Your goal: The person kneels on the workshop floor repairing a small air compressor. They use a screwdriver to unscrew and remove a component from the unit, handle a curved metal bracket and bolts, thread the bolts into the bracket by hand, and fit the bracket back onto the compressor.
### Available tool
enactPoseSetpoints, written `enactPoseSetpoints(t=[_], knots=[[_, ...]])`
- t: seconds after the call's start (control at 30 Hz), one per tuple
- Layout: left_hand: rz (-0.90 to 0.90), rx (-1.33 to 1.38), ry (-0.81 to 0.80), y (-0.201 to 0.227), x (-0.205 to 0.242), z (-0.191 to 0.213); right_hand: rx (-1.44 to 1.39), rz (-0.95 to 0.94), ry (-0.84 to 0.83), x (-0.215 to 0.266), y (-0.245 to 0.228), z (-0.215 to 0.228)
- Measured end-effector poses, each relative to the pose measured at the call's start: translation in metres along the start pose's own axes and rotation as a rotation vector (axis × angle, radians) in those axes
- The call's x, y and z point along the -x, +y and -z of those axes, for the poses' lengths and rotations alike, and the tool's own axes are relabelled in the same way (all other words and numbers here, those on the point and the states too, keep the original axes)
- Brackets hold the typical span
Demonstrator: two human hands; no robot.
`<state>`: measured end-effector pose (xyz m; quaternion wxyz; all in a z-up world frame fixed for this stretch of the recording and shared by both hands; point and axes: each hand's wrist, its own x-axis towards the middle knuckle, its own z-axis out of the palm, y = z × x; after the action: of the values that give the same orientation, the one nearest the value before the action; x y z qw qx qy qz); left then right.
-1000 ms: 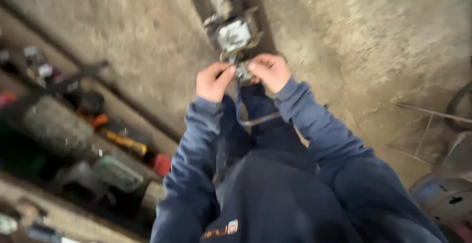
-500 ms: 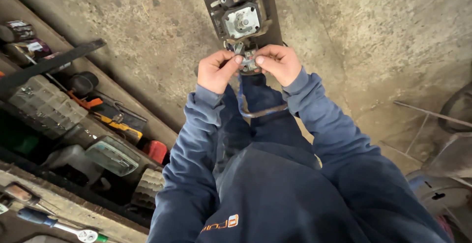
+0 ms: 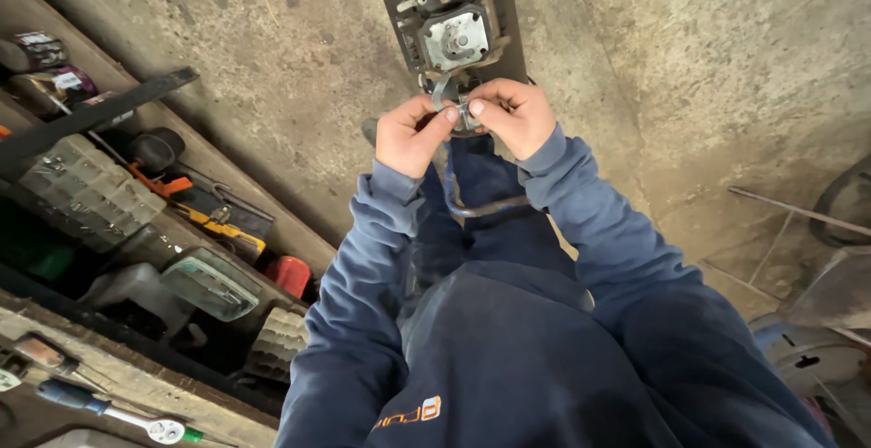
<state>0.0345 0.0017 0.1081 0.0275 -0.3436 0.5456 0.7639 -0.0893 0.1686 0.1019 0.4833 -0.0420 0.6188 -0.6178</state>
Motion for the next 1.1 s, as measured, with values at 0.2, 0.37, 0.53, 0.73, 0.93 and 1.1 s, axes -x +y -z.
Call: enactPoseSetpoints(t=[0.2,0.37,0.53,0.73,0.93,1.1], knots=[[0.030,0.022,-0.027,0.001,0.000,0.004,0.014,-0.021,-0.039,0.002,-0.001,0.000],[0.003,-0.014,-0.038,0.002,-0.001,0.009,0.060,0.007,-0.035,0.004,0.000,-0.005],[0.039,0.008,-0.065,-0.003,0.000,0.016,0.052,-0.005,-0.066,0.005,0.005,-0.008],[0.029,0.023,-0.117,-0.001,-0.002,0.021,0.021,0.020,-0.100,0.007,0.001,-0.012],[0.057,0.062,-0.154,0.002,-0.001,0.024,-0.009,0.037,-0.121,0.007,0.002,-0.013],[0.071,0.092,-0.180,0.000,-0.002,0.027,-0.026,0.089,-0.152,0.008,-0.003,-0.014]])
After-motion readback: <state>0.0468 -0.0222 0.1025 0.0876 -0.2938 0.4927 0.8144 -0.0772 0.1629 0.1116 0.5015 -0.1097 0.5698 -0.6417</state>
